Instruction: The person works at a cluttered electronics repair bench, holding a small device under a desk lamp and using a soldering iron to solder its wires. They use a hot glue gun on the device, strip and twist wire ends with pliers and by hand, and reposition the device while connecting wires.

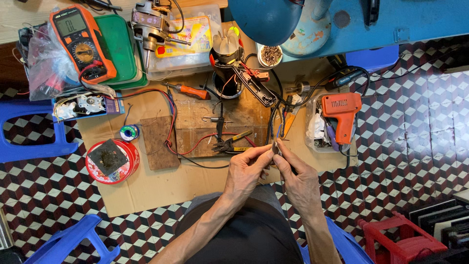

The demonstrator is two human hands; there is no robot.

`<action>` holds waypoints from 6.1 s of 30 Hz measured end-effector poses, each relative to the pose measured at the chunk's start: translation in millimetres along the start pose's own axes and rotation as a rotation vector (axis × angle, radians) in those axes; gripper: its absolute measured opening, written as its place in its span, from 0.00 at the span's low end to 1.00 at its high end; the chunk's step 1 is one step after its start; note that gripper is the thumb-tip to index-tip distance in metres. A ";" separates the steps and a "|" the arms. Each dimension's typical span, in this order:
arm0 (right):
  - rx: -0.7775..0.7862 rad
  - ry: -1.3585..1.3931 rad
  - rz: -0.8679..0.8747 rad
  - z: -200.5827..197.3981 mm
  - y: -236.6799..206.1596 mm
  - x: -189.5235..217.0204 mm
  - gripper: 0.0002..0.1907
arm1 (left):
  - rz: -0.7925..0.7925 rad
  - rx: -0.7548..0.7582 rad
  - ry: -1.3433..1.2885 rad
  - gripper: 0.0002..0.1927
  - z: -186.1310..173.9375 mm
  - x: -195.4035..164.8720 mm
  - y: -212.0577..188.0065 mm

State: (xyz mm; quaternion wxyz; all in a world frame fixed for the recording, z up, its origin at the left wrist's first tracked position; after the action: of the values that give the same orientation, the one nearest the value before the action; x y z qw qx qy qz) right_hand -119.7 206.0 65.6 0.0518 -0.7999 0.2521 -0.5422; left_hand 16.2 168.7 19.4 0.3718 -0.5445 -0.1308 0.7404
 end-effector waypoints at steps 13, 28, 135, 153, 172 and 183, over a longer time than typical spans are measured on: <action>0.075 0.227 0.101 1.4 2.5 -10.4 0.23 | -0.035 0.032 -0.145 0.17 2.0 3.5 0.6; 0.152 0.717 0.220 12.9 -0.2 -23.7 0.27 | -0.056 0.036 -0.106 0.16 -4.5 13.5 2.1; 0.110 0.357 0.155 31.4 -37.8 -5.4 0.33 | 0.042 0.038 -0.075 0.14 -40.7 -13.0 6.3; 0.292 0.011 -0.169 36.6 -12.7 30.3 0.31 | 0.128 0.121 -0.040 0.15 -34.8 -15.4 -2.6; 0.235 0.416 0.050 29.3 -15.8 -12.6 0.31 | 0.185 0.031 0.087 0.12 -20.3 -17.4 -7.1; -0.030 0.267 0.030 5.7 -15.5 -18.2 0.24 | 0.130 0.021 0.287 0.15 -0.2 -12.9 -1.9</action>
State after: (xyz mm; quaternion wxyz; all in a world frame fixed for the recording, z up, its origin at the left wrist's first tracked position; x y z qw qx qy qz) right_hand -114.4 226.7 53.4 0.0142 -0.7173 0.2768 -0.6393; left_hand 18.9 161.0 29.6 0.3436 -0.6481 -0.0331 0.6788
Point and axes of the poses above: each hand's wrist, its own y-axis towards the middle knuckle, its own z-axis out of the palm, x = y × z, the point moved 10 cm from there along y, towards the middle knuckle, and after that the axes turned 4 degrees about -z, right-handed, at the moved point
